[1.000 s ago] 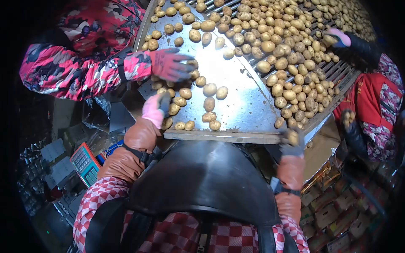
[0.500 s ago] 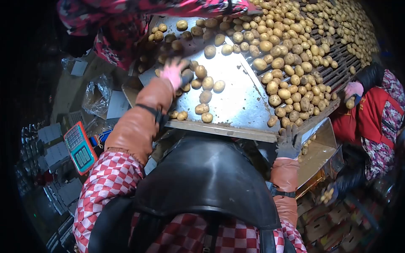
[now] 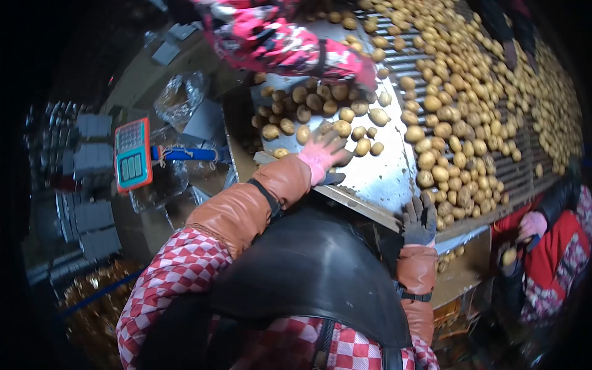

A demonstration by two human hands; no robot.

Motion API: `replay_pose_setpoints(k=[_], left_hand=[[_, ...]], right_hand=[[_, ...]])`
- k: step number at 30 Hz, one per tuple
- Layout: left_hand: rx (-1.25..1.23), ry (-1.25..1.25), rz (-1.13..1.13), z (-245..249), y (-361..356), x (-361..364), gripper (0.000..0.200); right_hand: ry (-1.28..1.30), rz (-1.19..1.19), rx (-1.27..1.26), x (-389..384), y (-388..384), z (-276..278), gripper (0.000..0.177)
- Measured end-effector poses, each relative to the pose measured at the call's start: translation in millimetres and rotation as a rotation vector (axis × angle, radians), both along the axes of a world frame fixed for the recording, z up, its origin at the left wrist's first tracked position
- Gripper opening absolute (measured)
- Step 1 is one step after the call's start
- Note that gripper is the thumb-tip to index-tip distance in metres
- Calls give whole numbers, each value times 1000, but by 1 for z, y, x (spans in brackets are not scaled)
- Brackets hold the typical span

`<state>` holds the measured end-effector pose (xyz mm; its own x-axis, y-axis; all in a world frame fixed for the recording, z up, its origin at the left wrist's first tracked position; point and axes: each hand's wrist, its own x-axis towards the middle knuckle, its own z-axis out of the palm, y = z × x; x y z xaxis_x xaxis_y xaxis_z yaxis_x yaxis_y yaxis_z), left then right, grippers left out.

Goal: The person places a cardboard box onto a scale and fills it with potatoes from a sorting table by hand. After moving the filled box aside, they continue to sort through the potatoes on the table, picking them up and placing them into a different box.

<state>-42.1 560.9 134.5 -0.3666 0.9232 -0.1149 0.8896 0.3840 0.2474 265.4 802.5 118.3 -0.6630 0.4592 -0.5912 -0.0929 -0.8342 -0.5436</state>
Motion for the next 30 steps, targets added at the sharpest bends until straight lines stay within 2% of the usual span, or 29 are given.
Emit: replay_pose_setpoints(k=[1,3,4,5,7,8,9,10,11,12,13,15,17,19,20,21,22,25,26,27,29,30], left_hand=[[48,-22,119,0,-5,-13,51],[-56,94,309,-11,-27,-45,49],[-92,26,315,24,-38,-56,47],[-89,39,343,19,-44,-59,47],[-90,142,674,5,-62,-70,48],[-266,106,775,15,-60,-70,50],[-271,198,853,-15,-57,-70,58],[-298,53,810,21,-49,-53,68],[-274,24,769,29,-42,-39,76],[-251,81,631,17,-39,-28,78],[-207,149,576,-6,-38,-16,70],[-40,13,516,-2,-46,0,61],[-52,16,495,2,-45,-4,58],[-67,7,479,6,-44,-4,55],[-72,-12,470,7,-44,-6,54],[-81,-33,460,9,-44,-6,53],[-77,-40,456,11,-43,-7,53],[-109,-117,461,19,-43,-13,53],[-169,-66,419,22,-44,-19,52],[-229,-18,373,23,-44,-24,52],[-300,-107,346,7,-47,-52,50],[-276,-131,401,-6,-51,-61,51]], right_hand=[[12,34,3,-5,0,5,52],[-143,13,41,-7,-2,13,53],[-67,24,-11,-4,1,9,57],[-53,52,-9,-1,1,6,57],[-176,99,233,-6,-7,0,58],[-187,175,476,-3,-11,-11,57],[-189,241,724,3,-9,-24,56],[-132,107,264,5,13,-32,53],[-166,28,22,-12,11,-6,54],[-180,87,83,-21,7,2,54],[-200,138,147,-27,5,5,55],[-228,174,170,-37,4,4,55],[-252,190,193,-52,-1,1,56],[-392,250,308,-63,-17,3,63],[-362,283,335,-63,-24,5,64],[-337,414,374,-53,-7,-24,56],[-345,411,377,-48,10,-50,56],[-325,678,1137,-40,51,-110,50],[-305,764,1392,-44,51,-119,48],[-316,768,1394,-55,45,-126,48],[-383,96,294,-87,28,-126,53],[-454,406,793,-103,-6,-47,56]])
